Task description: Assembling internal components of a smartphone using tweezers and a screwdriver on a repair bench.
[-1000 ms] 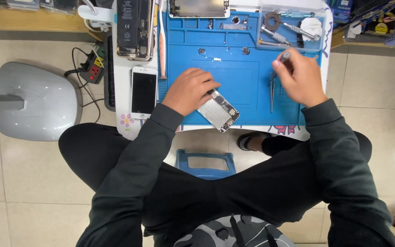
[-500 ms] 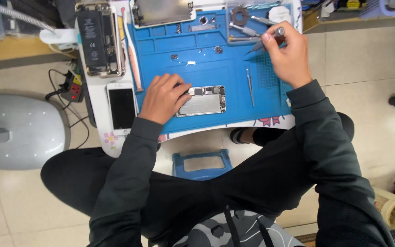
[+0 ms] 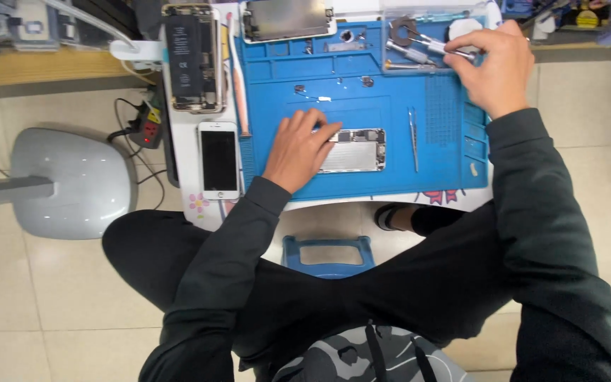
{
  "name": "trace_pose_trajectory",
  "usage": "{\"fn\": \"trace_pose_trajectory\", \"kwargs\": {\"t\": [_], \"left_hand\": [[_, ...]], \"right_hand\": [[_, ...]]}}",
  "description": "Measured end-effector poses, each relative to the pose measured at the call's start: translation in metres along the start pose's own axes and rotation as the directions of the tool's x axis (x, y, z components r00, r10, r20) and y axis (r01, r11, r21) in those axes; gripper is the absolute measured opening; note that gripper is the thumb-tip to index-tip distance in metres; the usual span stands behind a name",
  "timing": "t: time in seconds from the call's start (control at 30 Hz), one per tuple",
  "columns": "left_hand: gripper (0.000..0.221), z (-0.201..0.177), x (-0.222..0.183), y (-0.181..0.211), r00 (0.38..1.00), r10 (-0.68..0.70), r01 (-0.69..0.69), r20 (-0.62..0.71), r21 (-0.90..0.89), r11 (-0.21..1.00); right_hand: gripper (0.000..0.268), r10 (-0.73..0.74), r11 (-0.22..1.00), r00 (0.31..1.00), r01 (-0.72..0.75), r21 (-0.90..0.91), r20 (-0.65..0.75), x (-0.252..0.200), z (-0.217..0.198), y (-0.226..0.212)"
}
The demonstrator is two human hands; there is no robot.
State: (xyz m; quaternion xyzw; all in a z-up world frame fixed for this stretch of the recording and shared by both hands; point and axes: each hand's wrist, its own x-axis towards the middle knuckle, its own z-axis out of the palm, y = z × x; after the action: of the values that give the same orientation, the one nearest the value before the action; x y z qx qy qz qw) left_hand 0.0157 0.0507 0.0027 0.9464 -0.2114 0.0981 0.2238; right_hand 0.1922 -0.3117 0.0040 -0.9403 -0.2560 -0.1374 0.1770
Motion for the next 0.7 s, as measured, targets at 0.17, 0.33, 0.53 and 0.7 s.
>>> {"fn": "trace_pose_trajectory", "kwargs": {"t": [0.17, 0.33, 0.53, 0.7], "left_hand": [[0.023, 0.007, 0.001, 0.001, 1.0, -0.015, 0.015, 0.006, -0.025, 1.0], [0.023, 0.011, 0.002, 0.001, 1.0, -0.017, 0.017, 0.012, 0.007, 1.0], [0.024, 0.018, -0.006, 0.008, 0.998, -0.048, 0.05, -0.037, 0.047, 0.998], [0.019, 0.016, -0.004, 0.011, 0.998, -0.051, 0.052, -0.034, 0.027, 0.998]], "right_hand": [[0.009, -0.079, 0.986, 0.997, 0.08, -0.149, 0.014, 0.0, -0.008, -0.008], [0.006, -0.084, 0.99, 0.996, 0.086, -0.114, 0.023, 0.0, -0.02, -0.021], [0.019, -0.058, 0.99, 0.998, 0.059, -0.132, 0.01, -0.025, -0.03, -0.042], [0.025, 0.124, 0.966, 0.985, -0.092, -0.24, 0.122, -0.056, -0.033, -0.116]]}}
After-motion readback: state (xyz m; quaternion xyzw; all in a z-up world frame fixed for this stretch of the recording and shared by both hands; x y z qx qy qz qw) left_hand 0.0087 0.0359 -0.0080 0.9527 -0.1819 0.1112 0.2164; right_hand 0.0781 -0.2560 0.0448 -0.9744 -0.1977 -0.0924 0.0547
